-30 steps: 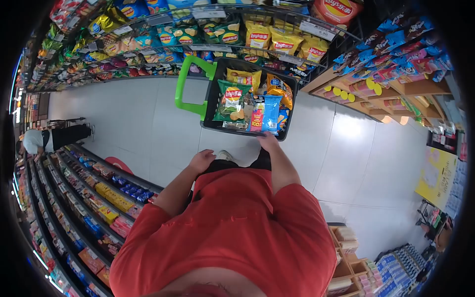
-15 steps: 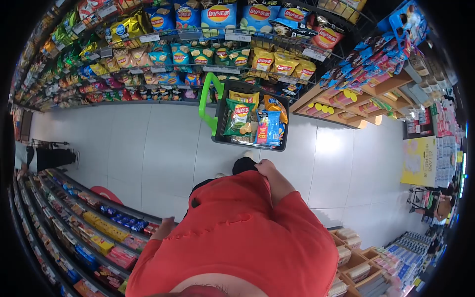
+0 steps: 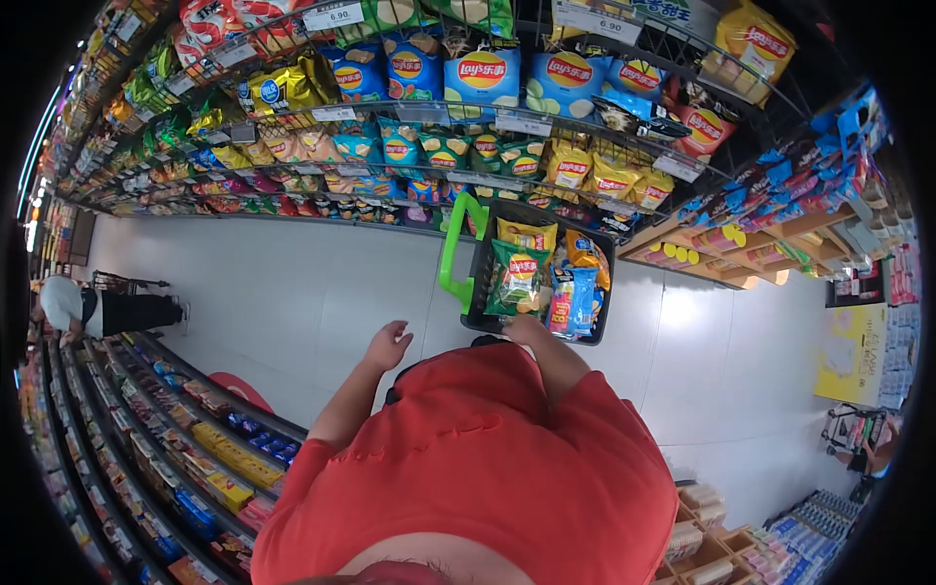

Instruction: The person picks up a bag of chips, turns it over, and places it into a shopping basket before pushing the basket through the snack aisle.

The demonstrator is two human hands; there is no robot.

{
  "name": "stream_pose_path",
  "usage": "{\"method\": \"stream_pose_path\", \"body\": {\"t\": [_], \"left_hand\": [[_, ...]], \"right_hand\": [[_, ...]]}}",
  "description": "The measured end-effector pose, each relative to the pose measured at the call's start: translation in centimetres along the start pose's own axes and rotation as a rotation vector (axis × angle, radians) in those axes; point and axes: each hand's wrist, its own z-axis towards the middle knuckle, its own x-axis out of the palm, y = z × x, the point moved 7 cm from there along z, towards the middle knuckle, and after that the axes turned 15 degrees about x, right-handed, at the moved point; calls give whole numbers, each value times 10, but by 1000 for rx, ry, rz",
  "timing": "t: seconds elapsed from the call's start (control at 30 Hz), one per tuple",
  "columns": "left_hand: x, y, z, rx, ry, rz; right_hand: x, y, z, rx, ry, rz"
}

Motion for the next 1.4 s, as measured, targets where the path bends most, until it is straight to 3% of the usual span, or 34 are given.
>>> {"method": "stream_pose_path", "body": {"t": [0.03,0.1,0.13,0.27,0.33,0.37,0.43,0.57,0.63,0.7,0.77,0.9,0.97,1.0,1.07,1.17,1.33,1.4], "left_hand": [[-9,-17,18,60,10,69],[-27,-43,56,199,3,224],[-35,-60,74,281,4,315],[-50,-125,146,517,117,598],[-41,-161,172,925,140,872],[-41,-169,191,941,148,866],[-22,-184,206,1198,313,1052],[11,-190,251,1308,483,1257],[26,-192,255,1266,895,1394],[29,-198,256,1460,938,1370],[32,-178,264,1322,1154,1260],[27,-179,261,1474,1097,1110],[21,-175,264,1435,1031,1035],[15,-178,262,1433,1065,1030],[12,-174,260,1481,1076,1020],[7,-169,263,1564,1080,1005],[0,-152,263,1592,1097,965],[-3,-144,263,1593,1081,958]], "right_hand": [[-17,17,1,-67,-25,-67],[-54,48,-2,-192,-176,105],[-65,60,2,-190,-171,108],[-93,99,-6,-220,-64,638],[-106,113,-23,-266,-15,869],[-109,119,-31,-254,-25,878],[-101,128,-45,-299,-9,996],[-92,140,-60,-287,49,996],[-99,138,-55,-197,14,1049],[-120,137,-69,-32,-127,1023],[-131,151,-59,45,-215,1109],[-132,183,-52,151,-654,1170],[-111,195,-42,285,-351,1395],[-100,199,-48,330,-359,1415],[-108,198,-56,445,-580,1048],[-114,210,-64,489,-693,999],[-112,231,-74,483,-567,1120],[-110,239,-75,485,-617,1084]]}}
